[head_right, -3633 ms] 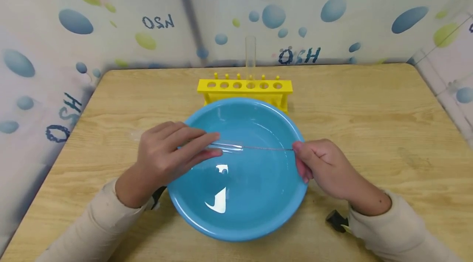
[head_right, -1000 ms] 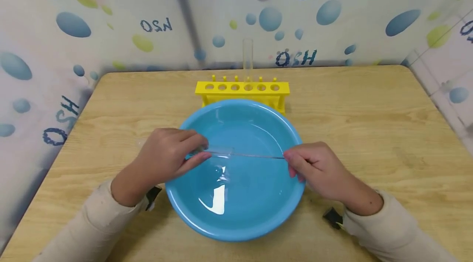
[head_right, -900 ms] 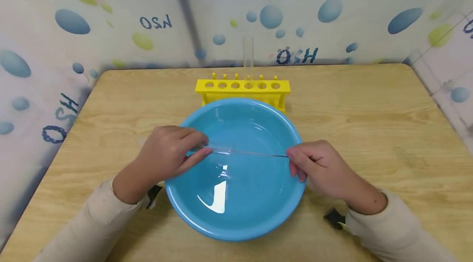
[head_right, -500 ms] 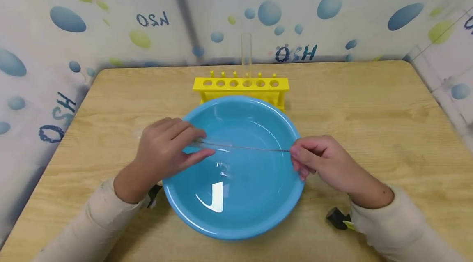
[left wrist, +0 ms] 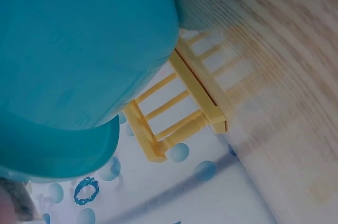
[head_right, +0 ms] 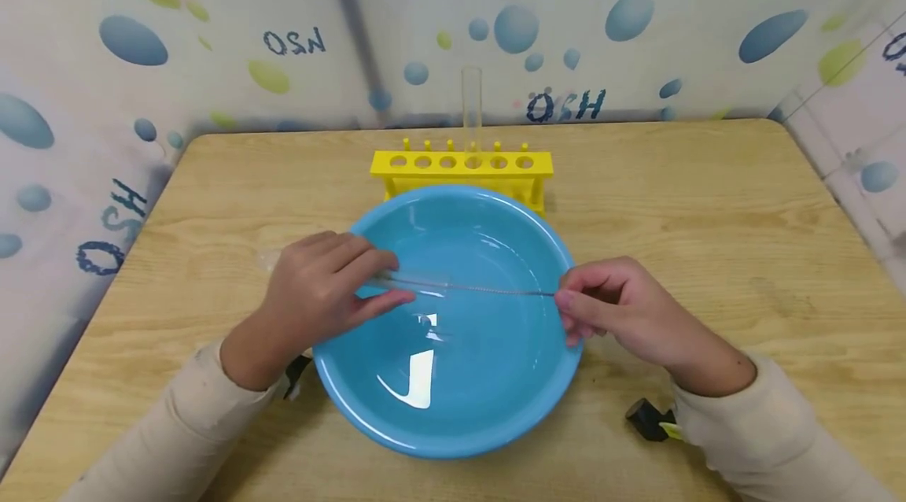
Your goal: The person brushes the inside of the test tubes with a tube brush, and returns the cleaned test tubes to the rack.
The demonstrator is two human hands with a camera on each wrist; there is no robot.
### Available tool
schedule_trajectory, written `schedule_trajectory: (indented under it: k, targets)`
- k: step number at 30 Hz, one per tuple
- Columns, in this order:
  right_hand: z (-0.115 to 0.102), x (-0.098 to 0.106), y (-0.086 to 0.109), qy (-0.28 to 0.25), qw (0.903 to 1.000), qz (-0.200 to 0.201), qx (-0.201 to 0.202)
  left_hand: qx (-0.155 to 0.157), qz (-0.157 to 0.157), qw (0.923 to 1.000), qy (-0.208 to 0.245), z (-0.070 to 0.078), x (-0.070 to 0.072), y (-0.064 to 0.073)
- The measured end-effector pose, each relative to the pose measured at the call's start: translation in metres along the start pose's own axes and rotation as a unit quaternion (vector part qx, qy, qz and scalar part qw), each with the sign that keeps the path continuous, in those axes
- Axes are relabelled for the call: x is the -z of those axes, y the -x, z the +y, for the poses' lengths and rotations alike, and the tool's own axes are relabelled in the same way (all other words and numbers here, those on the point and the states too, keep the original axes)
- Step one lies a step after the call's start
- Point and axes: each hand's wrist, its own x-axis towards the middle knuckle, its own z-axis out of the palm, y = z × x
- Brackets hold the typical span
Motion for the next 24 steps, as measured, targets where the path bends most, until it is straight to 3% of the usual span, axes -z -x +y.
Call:
schedule_trajectory:
  k: [9,16,21,24]
  targets:
    - [-0.002,-0.009,0.002,0.099,0.9945,0.032,0.012,-0.010,0.005,0.9999,0.005,-0.001,-0.003,0.002]
    - [-0.008,-0.028,-0.001,0.266,0.9605,0.080,-0.012,-0.025,-0.011,0.9996,0.007,-0.001,-0.002,0.003]
    - [-0.007,-0.035,-0.005,0.311,0.9452,0.098,0.005,-0.028,-0.015,0.9995,0.004,-0.001,-0.002,0.001]
    - [-0.006,-0.036,-0.005,0.312,0.9444,0.102,0.000,-0.028,-0.023,0.9993,0.012,-0.001,-0.002,0.002]
